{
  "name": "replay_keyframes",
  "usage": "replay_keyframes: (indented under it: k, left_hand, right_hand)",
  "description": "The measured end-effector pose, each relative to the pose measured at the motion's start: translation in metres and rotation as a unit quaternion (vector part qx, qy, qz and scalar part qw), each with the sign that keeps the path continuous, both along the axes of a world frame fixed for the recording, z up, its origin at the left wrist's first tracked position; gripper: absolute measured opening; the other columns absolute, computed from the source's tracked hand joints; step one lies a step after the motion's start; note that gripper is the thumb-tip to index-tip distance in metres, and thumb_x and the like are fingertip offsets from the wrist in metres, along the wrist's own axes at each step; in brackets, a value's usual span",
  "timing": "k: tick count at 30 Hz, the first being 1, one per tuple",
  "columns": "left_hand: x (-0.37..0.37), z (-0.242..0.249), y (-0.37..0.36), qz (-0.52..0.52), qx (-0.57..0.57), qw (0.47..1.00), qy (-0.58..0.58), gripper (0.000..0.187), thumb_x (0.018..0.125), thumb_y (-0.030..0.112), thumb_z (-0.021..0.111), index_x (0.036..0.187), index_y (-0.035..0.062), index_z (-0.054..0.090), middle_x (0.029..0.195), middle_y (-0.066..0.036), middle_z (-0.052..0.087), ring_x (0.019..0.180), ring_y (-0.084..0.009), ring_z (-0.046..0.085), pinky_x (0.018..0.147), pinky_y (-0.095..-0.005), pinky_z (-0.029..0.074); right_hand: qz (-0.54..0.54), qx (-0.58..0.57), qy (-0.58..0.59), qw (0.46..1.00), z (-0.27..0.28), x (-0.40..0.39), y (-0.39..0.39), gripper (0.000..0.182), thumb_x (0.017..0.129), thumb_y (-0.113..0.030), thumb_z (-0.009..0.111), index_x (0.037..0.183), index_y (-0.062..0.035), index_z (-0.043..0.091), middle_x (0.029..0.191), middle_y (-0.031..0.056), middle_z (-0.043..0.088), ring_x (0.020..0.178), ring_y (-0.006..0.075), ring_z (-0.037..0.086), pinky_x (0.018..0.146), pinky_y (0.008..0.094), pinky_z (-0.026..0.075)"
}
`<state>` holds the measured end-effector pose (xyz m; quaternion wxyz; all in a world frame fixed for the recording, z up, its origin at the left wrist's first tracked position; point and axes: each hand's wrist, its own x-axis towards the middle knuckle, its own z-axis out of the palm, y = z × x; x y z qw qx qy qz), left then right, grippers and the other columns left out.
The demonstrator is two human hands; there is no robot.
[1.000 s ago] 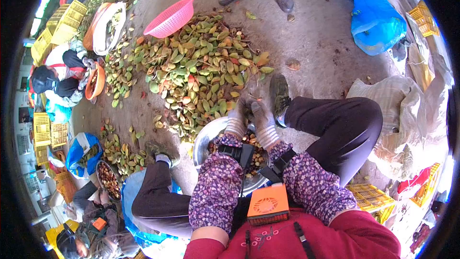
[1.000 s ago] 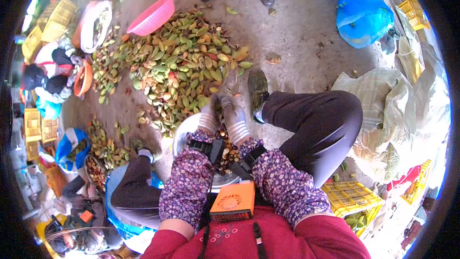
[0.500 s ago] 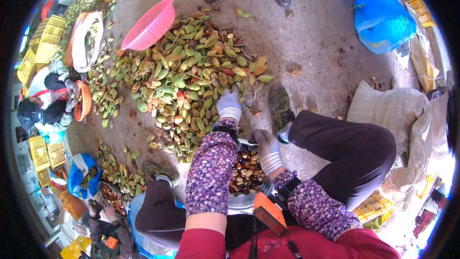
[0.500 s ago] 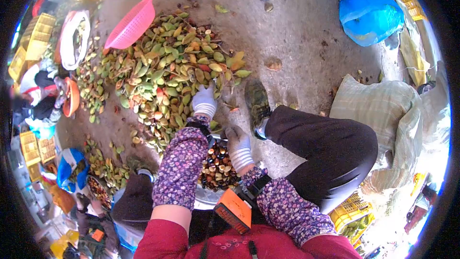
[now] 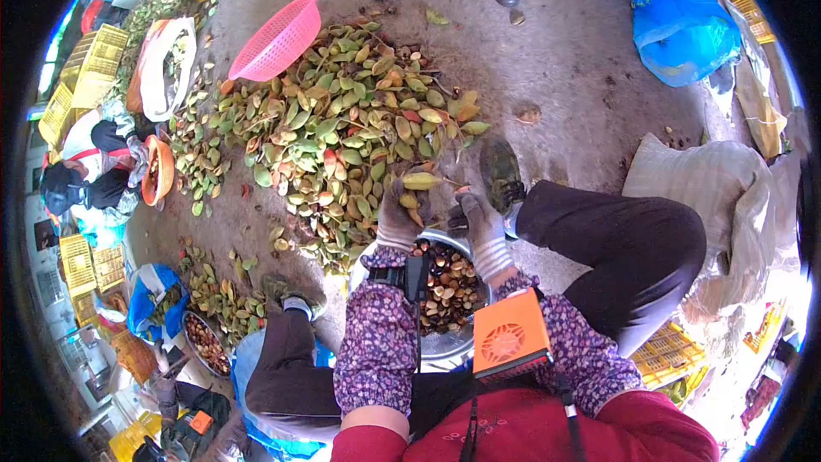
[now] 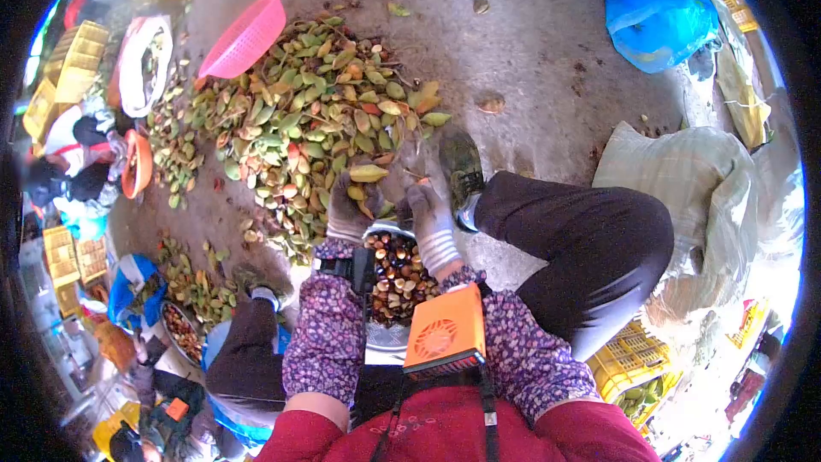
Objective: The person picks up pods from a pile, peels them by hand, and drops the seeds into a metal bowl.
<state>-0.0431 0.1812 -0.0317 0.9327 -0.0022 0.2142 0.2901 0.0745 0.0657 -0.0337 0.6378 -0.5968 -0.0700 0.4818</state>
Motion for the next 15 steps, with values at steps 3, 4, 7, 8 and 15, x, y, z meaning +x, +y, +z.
replay_keyframes:
  k: [3,4,7,8,15]
  left_hand:
    - [0.000,0.011,-0.035,0.029,0.006,0.999,0.031,0.046,0.084,0.033,0.060,0.115,0.0012,0.051,0.102,-0.010,0.062,0.077,-0.0184,0.062,0.063,-0.0296,0.052]
    - [0.007,0.050,-0.045,-0.023,0.106,0.994,0.025,0.043,0.085,0.033,0.058,0.114,0.0012,0.052,0.100,-0.009,0.062,0.077,-0.0175,0.062,0.064,-0.0289,0.052]
    - [0.001,0.043,-0.065,0.033,0.106,0.980,0.165,0.039,0.087,0.032,0.055,0.111,0.0015,0.054,0.096,-0.009,0.063,0.078,-0.0191,0.062,0.066,-0.0290,0.052]
    - [-0.010,0.016,-0.068,0.036,0.155,0.958,0.240,0.035,0.089,0.031,0.052,0.108,0.0013,0.055,0.095,-0.008,0.063,0.077,-0.0208,0.061,0.065,-0.0303,0.052]
    - [-0.053,0.125,-0.100,0.118,0.242,0.780,0.565,0.025,0.084,0.026,0.064,0.087,0.0012,0.061,0.066,-0.001,0.057,0.054,-0.0109,0.050,0.047,-0.0255,0.039]
  right_hand:
    - [0.057,-0.004,0.032,0.998,0.006,0.004,0.002,0.042,0.087,-0.039,0.058,0.105,-0.0010,0.058,0.081,0.0038,0.060,0.068,0.0124,0.058,0.058,0.0252,0.048]
    - [0.087,0.012,0.007,0.996,0.012,0.001,0.002,0.037,0.089,-0.034,0.057,0.103,0.0007,0.059,0.085,0.0053,0.061,0.075,0.0129,0.056,0.066,0.0267,0.047]
    - [0.130,0.051,-0.063,0.988,0.032,-0.009,0.000,0.036,0.089,-0.032,0.058,0.098,0.0020,0.062,0.087,0.0080,0.064,0.079,0.0154,0.056,0.073,0.0303,0.046]
    - [0.139,0.059,-0.140,0.979,0.049,-0.013,-0.002,0.034,0.088,-0.032,0.059,0.097,0.0013,0.062,0.086,0.0099,0.065,0.078,0.0177,0.058,0.072,0.0313,0.046]
    - [0.271,0.056,-0.277,0.920,0.106,-0.064,-0.012,0.036,0.091,-0.033,0.052,0.093,0.0018,0.060,0.075,0.0182,0.062,0.073,0.0251,0.062,0.065,0.0357,0.047]
